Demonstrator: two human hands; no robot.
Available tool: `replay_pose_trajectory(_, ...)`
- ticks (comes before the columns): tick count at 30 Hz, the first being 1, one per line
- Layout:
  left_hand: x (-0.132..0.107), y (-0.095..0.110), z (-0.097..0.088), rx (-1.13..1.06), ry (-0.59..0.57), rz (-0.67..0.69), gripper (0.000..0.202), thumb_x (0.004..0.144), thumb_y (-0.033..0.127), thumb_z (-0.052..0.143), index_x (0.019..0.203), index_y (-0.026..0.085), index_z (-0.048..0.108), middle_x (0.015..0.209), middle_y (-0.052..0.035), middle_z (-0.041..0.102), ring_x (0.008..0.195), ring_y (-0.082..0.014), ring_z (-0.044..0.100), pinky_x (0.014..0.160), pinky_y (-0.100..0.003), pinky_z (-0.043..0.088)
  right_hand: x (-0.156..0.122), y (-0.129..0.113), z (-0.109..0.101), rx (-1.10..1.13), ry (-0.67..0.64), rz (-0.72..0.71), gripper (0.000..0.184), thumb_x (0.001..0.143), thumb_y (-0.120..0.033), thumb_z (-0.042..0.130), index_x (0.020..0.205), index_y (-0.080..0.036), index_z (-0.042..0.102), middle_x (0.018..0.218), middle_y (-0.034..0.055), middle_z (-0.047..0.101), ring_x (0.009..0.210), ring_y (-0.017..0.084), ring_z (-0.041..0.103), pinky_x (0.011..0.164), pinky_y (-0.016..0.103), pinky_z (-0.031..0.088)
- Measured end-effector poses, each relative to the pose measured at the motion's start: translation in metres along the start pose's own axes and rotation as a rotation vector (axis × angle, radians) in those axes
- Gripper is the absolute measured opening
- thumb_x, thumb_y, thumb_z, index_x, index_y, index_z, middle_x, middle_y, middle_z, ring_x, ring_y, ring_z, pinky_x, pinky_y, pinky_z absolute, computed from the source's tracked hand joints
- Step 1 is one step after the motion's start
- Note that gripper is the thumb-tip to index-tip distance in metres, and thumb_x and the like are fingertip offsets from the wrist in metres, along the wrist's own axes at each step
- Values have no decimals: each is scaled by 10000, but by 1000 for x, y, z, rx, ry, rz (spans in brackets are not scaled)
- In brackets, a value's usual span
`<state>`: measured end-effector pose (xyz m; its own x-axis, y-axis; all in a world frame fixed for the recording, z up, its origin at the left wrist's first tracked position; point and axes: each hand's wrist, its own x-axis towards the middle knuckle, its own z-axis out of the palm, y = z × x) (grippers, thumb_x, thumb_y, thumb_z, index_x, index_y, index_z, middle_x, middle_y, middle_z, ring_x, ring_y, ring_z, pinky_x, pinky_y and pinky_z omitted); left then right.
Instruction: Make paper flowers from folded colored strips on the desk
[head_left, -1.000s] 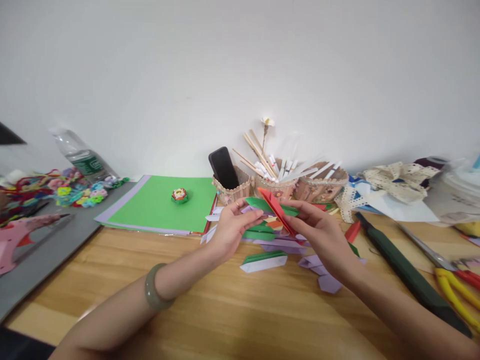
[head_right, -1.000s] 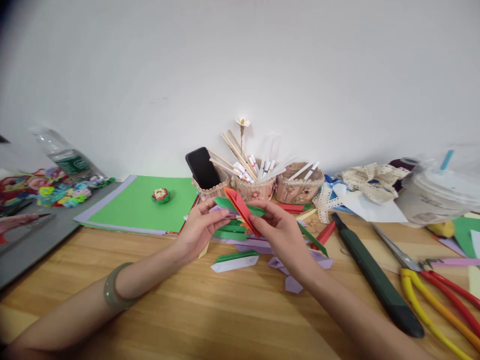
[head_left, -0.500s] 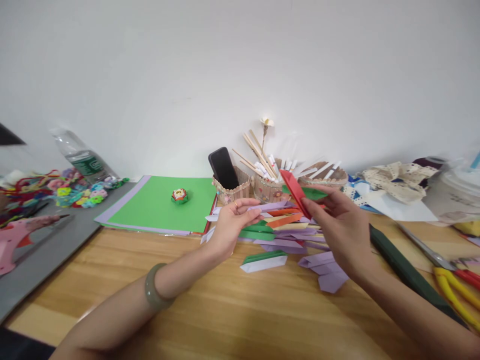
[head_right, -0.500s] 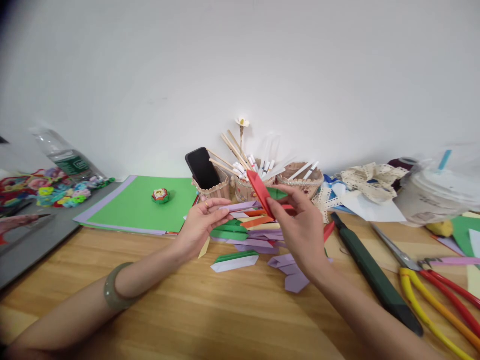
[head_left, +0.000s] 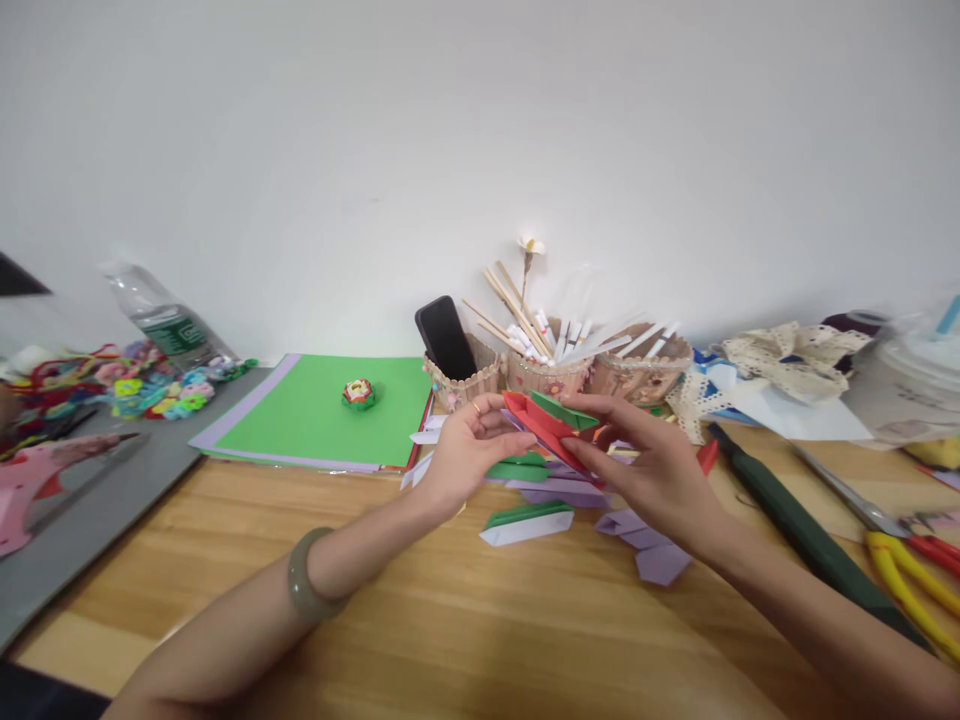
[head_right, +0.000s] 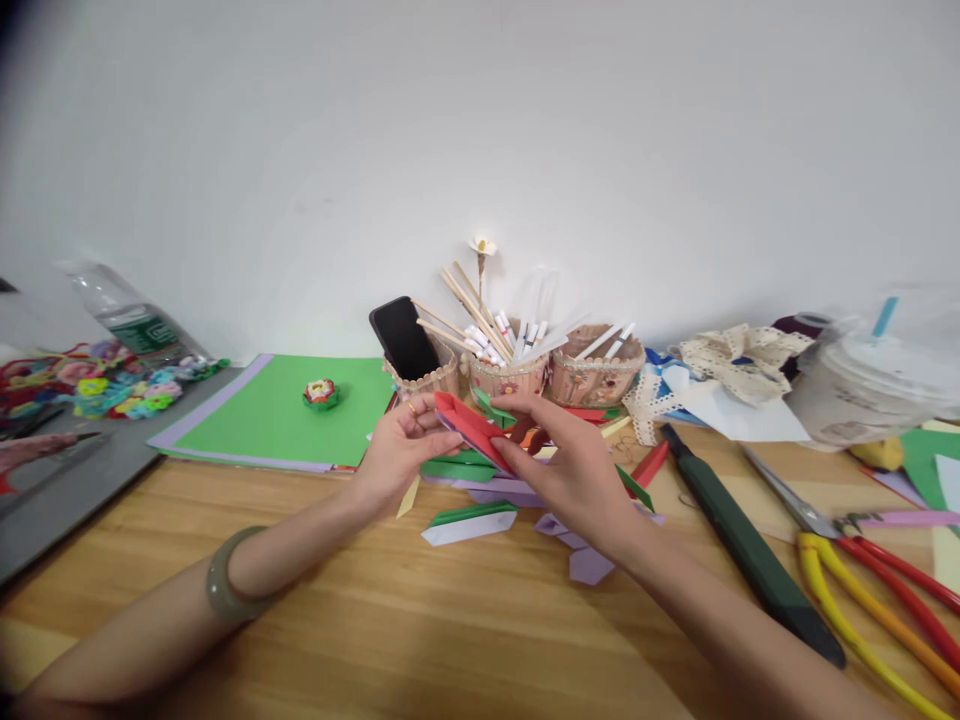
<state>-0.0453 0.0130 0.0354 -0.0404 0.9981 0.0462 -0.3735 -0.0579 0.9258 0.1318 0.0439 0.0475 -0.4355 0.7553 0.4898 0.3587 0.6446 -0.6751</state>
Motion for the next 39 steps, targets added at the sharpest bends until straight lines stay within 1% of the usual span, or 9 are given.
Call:
replay_pose_trajectory(5, -1, 1, 1, -41, 9, 29, 315, 534, 171, 776, 807, 150, 620, 733, -9, 693, 659, -113, 631, 615, -217, 503, 1, -2, 0, 91, -59, 37, 332, 779, -261, 595, 1105, -212, 556, 874, 32, 658, 683, 151, 624, 596, 282, 509)
replay_pose_trajectory(9, 0, -1, -1, -8, -33, 8, 295, 554, 206, 774, 823, 164, 660, 768, -8, 695, 691, -112, 624, 642, -222, 489, 2, -4, 0, 209, -118, 111, 403, 754, -287, 621, 1137, -201, 530, 778, 20, 634, 650, 151, 610, 570, 282, 514)
replay_pose_trajectory(17, -1, -3, -3, 121, -144, -39, 246, 597, 245, 747, 826, 165, 702, 802, -27, 702, 732, -136, 620, 723, -264, 466, 0, -1, 5, 175, -166, 74, 411, 747, -239, 619, 1139, -209, 502, 992, 61, 594, 681, 136, 610, 619, 297, 526)
replay_pose_trajectory(20, -1, -3, -2, 137, -131, -54, 227, 622, 258, 731, 831, 170, 708, 796, -22, 699, 691, -112, 605, 706, -247, 465, 1, 1, 6, 166, -176, 70, 409, 759, -258, 606, 1149, -210, 491, 1002, 68, 590, 697, 149, 619, 620, 309, 530)
replay_pose_trajectory(26, 0, -5, -3, 123, -110, -118, 242, 682, 279, 682, 897, 171, 706, 805, -35, 701, 672, -93, 596, 699, -231, 460, 1, 7, 5, 91, -84, 39, 299, 818, -266, 540, 1115, -230, 545, 1072, 76, 552, 755, 160, 622, 619, 300, 525)
replay_pose_trajectory(30, 0, -5, -3, 50, -53, -112, 247, 640, 281, 717, 857, 165, 709, 790, -33, 701, 652, -94, 600, 687, -237, 467, 1, 6, 4, 59, -138, 2, 301, 811, -236, 547, 1109, -267, 584, 1125, 64, 536, 802, 157, 614, 647, 285, 523)
replay_pose_trajectory(34, 0, -3, -2, 8, -5, -108, 306, 607, 258, 740, 890, 153, 693, 789, -37, 701, 661, -107, 613, 704, -255, 471, 2, 2, 6, 36, -218, 46, 368, 795, -219, 553, 1161, -255, 563, 1096, 59, 586, 733, 141, 616, 615, 276, 515)
replay_pose_trajectory(37, -1, -4, -1, -5, 1, -129, 362, 575, 215, 757, 919, 151, 663, 816, -34, 698, 691, -113, 622, 700, -251, 470, 1, 1, 8, 32, -231, 95, 456, 770, -219, 569, 1223, -235, 513, 960, 39, 649, 647, 137, 608, 620, 294, 514)
replay_pose_trajectory(39, -1, -5, -1, -13, -24, -130, 380, 571, 192, 758, 927, 149, 634, 817, -35, 692, 711, -120, 628, 692, -248, 470, -1, 1, 8, 59, -258, 124, 534, 765, -220, 565, 1284, -237, 441, 895, 25, 671, 672, 155, 621, 639, 307, 515)
